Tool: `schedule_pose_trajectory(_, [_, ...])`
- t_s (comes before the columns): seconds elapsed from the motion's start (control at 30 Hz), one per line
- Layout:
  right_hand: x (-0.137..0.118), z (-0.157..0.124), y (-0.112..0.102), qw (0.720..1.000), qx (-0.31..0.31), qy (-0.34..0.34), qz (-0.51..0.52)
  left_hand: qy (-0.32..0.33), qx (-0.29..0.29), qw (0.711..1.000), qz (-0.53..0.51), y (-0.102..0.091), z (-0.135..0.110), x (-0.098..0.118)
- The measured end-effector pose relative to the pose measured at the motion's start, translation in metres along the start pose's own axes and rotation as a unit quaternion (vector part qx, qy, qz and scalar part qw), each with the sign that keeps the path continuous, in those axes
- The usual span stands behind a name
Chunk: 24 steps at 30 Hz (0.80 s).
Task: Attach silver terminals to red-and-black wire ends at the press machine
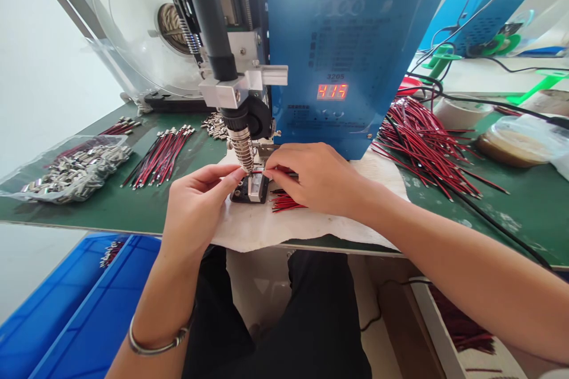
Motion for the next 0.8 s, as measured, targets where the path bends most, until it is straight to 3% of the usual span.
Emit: schedule_pose_trajectory(0.8, [-0.0025, -0.0017, -0.0006, 1.0, 0.022, -0.015, -0.005, 0.014, -0.019, 0.999, -0.038, -0.0024, -0.0017, -0.0003])
Point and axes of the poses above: each hand's wrist, its own z-axis towards the middle knuckle, its own y-axis out of the palm, x = y × z, the point moved 3 cm from there along z, towards the middle knuckle, and after that the axes turned 12 degrees about -x, right-handed, at the moved point
